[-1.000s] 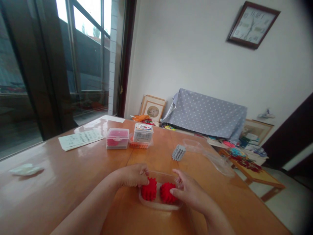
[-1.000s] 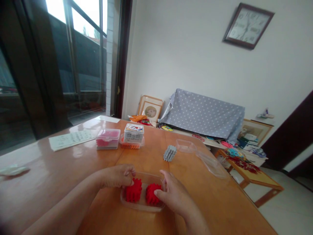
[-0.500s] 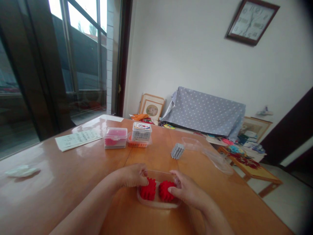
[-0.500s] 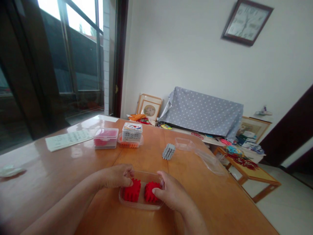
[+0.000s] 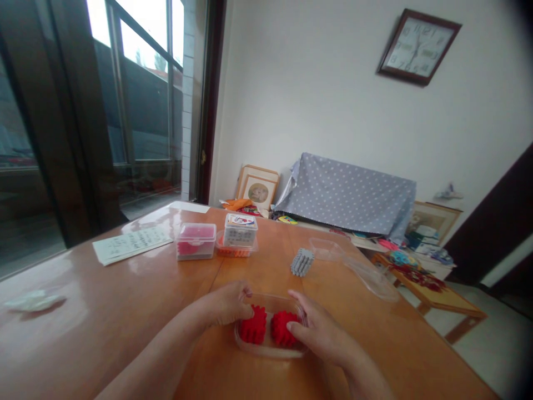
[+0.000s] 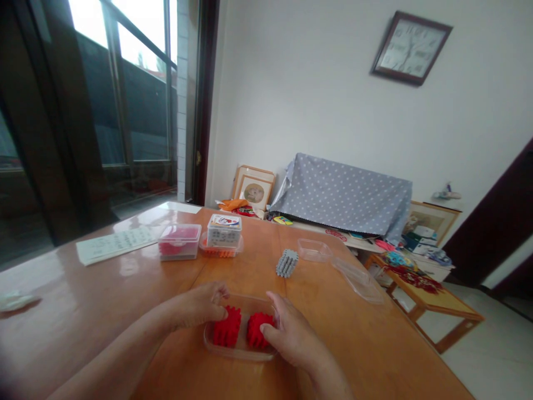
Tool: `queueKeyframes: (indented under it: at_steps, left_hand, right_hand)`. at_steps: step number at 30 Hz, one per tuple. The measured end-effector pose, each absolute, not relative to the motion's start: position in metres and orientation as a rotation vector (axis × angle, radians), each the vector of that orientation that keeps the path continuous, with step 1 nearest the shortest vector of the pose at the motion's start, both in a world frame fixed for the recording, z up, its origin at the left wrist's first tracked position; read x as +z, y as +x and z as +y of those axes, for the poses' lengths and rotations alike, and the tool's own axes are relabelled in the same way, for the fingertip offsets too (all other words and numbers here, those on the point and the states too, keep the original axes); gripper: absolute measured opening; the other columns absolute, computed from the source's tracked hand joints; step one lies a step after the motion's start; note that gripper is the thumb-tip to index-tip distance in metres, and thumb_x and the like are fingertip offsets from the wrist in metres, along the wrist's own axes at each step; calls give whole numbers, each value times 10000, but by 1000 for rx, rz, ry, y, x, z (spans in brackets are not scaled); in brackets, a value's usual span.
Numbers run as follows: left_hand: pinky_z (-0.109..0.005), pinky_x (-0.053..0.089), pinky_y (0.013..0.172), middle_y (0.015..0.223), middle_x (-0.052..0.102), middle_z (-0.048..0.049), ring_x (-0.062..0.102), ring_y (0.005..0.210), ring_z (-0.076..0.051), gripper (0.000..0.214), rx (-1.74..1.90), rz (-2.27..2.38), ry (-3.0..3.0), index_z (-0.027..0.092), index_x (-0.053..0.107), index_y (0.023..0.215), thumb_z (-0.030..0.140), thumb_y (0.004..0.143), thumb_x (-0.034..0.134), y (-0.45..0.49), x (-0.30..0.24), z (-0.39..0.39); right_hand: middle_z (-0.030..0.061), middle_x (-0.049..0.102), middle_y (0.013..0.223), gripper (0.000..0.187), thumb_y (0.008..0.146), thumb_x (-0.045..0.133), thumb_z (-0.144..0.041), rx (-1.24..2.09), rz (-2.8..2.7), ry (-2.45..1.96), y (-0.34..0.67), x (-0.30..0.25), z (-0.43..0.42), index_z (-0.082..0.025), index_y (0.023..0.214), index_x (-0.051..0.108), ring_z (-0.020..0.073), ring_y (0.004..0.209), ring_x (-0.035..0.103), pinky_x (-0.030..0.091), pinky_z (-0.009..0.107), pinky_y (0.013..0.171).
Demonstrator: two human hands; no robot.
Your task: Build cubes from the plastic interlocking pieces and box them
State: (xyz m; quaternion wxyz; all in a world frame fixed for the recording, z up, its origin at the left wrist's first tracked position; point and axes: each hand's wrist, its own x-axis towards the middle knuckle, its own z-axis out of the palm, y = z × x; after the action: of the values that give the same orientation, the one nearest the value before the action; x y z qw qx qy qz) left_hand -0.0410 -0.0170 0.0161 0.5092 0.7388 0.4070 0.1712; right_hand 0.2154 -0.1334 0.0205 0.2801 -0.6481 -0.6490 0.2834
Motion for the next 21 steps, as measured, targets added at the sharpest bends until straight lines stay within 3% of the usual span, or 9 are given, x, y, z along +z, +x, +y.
queueKeyframes:
  at_steps: [7,11,17,21]
  left_hand:
    - [-193,252,467,617,492,106,440,500,-76,359,680,1010,1732,197,461,1018,169,695,614,-18,3,-9]
    - [-200,259,472,631,508,99,449,509,-84,351,695,1068,1768,202,462,1049,190,732,612,-14,-4,-4]
    - [-207,275,487,647,548,77,480,546,-101,295,696,1120,1857,194,518,1021,230,746,619,-18,-7,-1]
    - [-226,332,527,730,607,31,541,630,-135,314,688,1132,1927,182,561,1016,385,787,633,-21,-2,-3]
  right_hand:
    - [103,582,1372,784,754,663,-277,730,-1598,-1664,224,6,-106,-243,1494,406,278,1219,566,423,442,1045]
    - [94,639,1281,749,762,661,-281,809,-1538,-1609,227,-4,-93,-238,1474,435,281,1185,592,443,452,1023]
    - [104,626,1321,689,777,671,-326,826,-1528,-1605,233,-13,-92,-242,1436,491,287,1194,589,432,448,1041]
    - [112,611,1338,674,812,669,-408,848,-1543,-1589,234,-9,-98,-222,1434,488,275,1210,578,442,407,1025]
